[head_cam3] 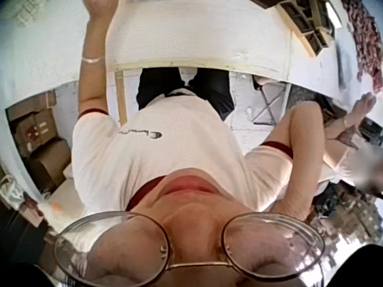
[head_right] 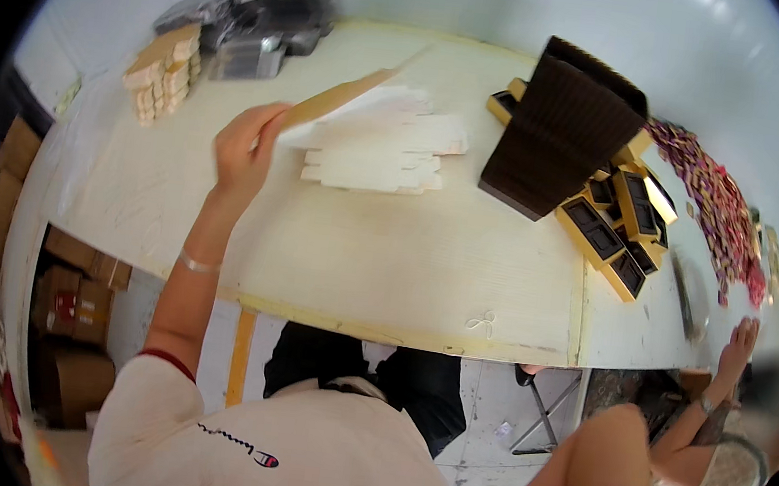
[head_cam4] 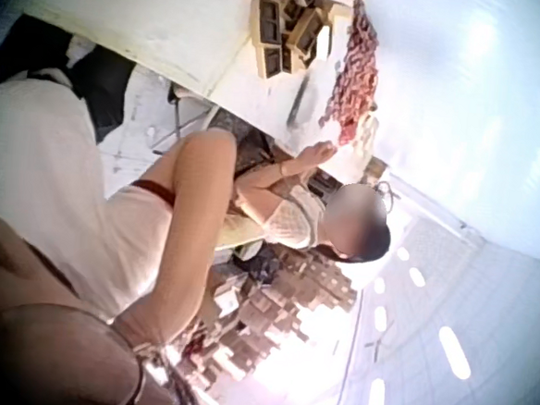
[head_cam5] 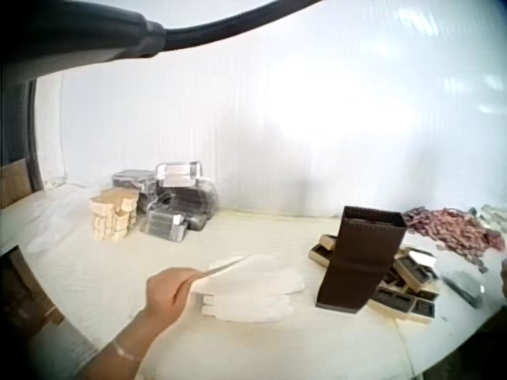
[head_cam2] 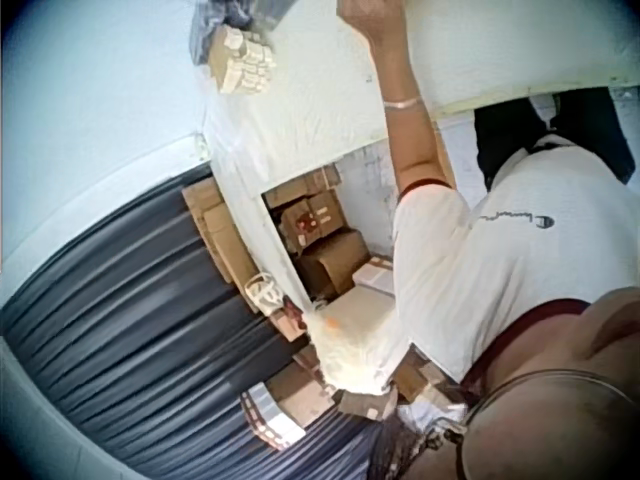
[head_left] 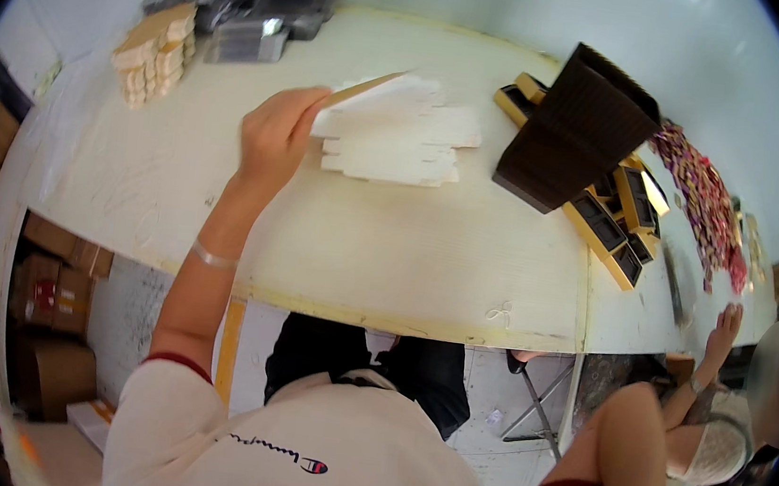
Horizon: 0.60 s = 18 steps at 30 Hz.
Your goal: The person folds flat white cardboard pieces into small rectangular boxes, inserts them into dark brown outer boxes, and places the completed units on the table. The process is repeated multiple times in a repetitive assembly line manner.
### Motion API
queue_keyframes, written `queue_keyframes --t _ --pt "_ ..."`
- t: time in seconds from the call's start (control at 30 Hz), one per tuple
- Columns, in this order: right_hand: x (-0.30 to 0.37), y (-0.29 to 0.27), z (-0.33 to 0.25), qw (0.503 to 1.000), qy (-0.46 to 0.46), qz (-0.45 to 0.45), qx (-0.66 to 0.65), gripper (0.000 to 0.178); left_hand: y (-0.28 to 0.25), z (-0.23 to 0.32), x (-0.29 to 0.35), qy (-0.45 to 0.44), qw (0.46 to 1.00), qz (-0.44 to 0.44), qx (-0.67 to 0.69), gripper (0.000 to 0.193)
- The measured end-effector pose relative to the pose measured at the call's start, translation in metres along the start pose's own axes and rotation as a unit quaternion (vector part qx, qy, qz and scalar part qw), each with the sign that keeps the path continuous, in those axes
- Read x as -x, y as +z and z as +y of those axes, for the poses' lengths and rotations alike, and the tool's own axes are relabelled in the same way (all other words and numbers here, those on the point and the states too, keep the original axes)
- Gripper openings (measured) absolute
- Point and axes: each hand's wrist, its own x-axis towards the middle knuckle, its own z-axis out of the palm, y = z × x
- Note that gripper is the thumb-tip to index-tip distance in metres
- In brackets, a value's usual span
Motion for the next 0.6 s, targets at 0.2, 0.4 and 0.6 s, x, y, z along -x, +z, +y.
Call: queue_keyframes --t 0.2,0.4,0.6 --pt "0.087 0.064 -0.085 0.86 0.092 -0.118 -0.487 0.038 -0.063 0.084 0.084 0.157 0.959 -0.232 0.04 0.018" --pt "0.179 0.141 -0.138 0.934 0.047 -0.247 -0.254 0.036 -0.049 0.122 0.149 -0.077 0.943 -0.266 0.184 0.01" --pt "0.181 0.183 -0.139 0.944 0.164 -0.203 -0.202 0.024 -0.027 0.131 0.125 -0.267 0.893 -0.337 0.13 0.013"
